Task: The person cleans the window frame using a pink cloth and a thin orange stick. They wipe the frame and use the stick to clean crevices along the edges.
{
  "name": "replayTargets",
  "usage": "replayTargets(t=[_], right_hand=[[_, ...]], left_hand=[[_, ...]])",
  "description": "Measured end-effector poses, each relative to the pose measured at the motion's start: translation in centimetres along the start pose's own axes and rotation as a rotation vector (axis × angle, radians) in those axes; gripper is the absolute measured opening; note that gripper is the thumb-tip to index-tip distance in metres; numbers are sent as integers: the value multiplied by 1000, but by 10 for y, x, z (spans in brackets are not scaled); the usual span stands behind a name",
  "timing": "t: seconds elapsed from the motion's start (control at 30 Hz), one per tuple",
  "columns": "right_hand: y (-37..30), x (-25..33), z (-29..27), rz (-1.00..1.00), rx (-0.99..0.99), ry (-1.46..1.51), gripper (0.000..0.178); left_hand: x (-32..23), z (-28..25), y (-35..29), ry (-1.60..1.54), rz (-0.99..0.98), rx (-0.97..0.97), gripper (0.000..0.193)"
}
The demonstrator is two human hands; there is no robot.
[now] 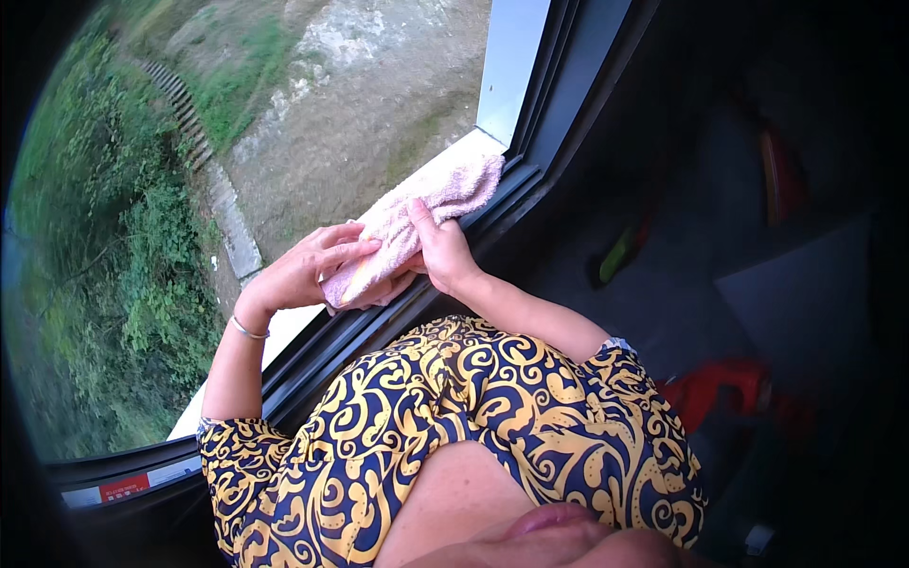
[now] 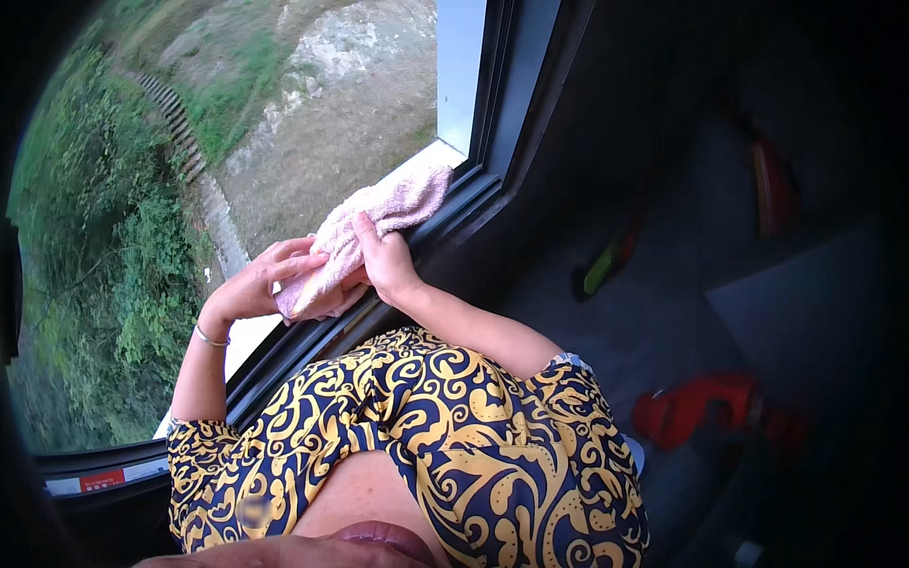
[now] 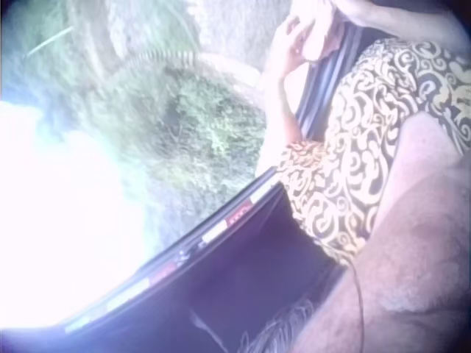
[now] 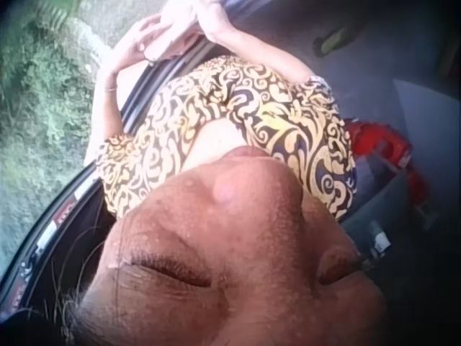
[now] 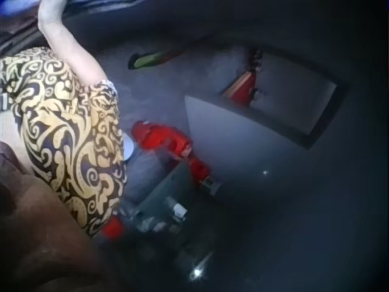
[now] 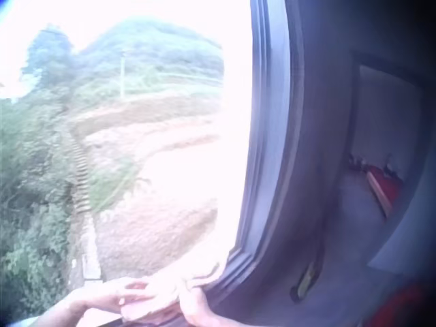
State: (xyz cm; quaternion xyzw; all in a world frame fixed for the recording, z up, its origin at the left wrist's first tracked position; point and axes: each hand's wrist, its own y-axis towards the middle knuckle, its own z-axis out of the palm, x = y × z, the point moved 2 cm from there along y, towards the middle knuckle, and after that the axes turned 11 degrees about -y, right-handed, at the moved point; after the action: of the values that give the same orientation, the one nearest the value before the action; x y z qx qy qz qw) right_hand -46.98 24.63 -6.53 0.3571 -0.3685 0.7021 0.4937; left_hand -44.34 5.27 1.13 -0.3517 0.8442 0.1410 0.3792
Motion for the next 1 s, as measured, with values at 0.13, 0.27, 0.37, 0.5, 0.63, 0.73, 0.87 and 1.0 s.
replayTargets(t=[0.13,0.27,0.37,0.5,0.63,0.73,0.87,1.0], right_hand=[[5,-10,-7,-200,-27,-271,38],[-5,2,-3,-504,-80,-557,32],[-5,1,-2,-574,-47,-648,34],[0,5,-2,-513,47,-751,35],[-1,8,3,-450,126,-783,36],[3,5,0,-429,152,-774,36],[8,1,1,-519,115,-569,31],[22,-4,-7,-172,218,-131,28]], left_hand=[[-8,-35,0,-270,-94,229,76],[-47,-55,25,-329,-127,-65,67],[-52,-51,75,-301,-49,-498,54],[-48,-36,146,-56,-53,-518,71],[-34,-31,167,-416,-45,-489,35],[-40,-37,161,-463,-188,-552,28],[-2,-72,150,-897,-127,-883,19],[54,-81,113,-264,-219,-822,22]])
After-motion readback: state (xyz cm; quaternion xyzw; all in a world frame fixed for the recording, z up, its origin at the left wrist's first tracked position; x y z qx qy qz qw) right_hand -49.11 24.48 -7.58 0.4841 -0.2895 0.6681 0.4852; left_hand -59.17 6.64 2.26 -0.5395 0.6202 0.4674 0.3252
